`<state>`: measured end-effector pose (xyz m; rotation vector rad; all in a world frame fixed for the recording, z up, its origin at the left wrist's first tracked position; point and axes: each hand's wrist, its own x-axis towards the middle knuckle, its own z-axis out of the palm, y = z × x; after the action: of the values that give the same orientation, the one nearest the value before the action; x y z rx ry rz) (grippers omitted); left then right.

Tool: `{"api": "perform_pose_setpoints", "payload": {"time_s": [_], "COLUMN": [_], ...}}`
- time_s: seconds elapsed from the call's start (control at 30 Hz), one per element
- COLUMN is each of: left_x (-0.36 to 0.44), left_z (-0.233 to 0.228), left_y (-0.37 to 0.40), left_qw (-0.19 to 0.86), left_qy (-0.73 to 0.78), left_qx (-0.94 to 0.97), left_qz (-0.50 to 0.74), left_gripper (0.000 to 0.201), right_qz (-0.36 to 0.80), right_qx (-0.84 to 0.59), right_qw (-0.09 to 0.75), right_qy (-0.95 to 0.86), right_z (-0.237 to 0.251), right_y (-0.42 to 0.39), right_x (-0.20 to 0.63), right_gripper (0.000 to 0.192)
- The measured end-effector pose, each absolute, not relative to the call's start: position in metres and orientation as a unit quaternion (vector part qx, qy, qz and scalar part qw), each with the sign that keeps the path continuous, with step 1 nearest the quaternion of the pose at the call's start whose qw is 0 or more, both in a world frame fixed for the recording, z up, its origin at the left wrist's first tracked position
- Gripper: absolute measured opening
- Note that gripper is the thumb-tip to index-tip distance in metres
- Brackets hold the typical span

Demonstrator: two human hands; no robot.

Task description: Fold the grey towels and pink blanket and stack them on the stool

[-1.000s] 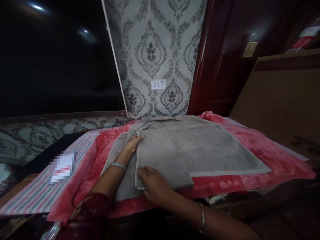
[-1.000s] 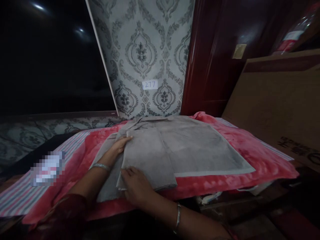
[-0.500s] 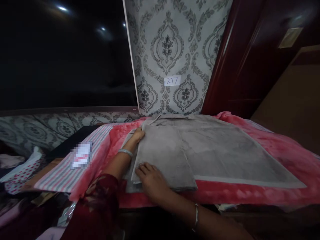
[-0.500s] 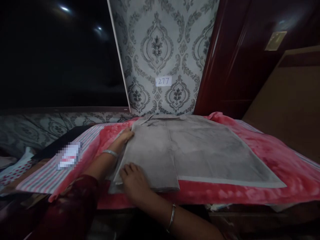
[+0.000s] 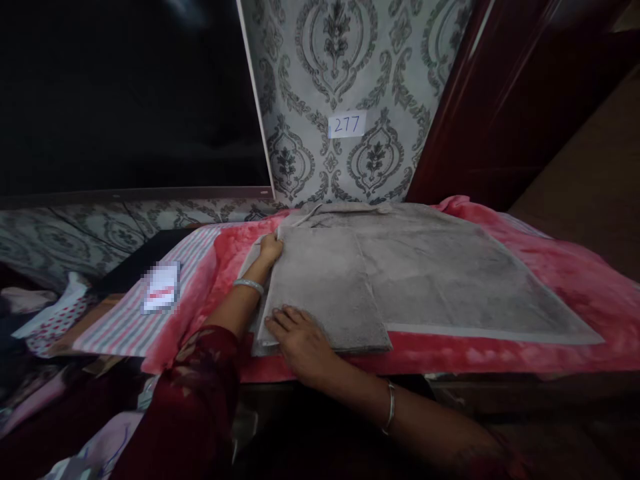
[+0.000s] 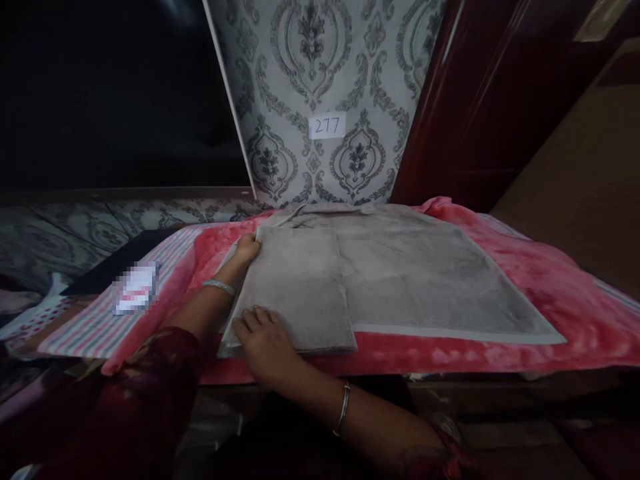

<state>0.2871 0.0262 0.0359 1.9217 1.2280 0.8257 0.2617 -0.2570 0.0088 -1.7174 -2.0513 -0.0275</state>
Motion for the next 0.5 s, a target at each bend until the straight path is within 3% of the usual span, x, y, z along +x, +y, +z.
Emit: {"api": "perform_pose_setpoints", "payload": {"time_s": [0.33, 0.5], "left_x": [0.284, 0.277], "left_z": [0.041, 0.053], "left_y": [0.020, 0.003], "left_qw": [0.262, 0.205], "left_qy": [0.526, 0.507], "left_qx": [0.770, 0.793], "left_qz": [0.249, 0.268], "left_gripper": [0.017, 0.049], "right_qz": [0.047, 0.148], "right_qx": [-0.606, -0.529], "right_qw": [0.214, 0.270], "right_qy": [-0.764, -0.791], "right_z": [0.020, 0.047], "right_y": [-0.268, -0.280], "right_x": [0.260, 0.315], "right_gripper": [0.046, 0.042]}}
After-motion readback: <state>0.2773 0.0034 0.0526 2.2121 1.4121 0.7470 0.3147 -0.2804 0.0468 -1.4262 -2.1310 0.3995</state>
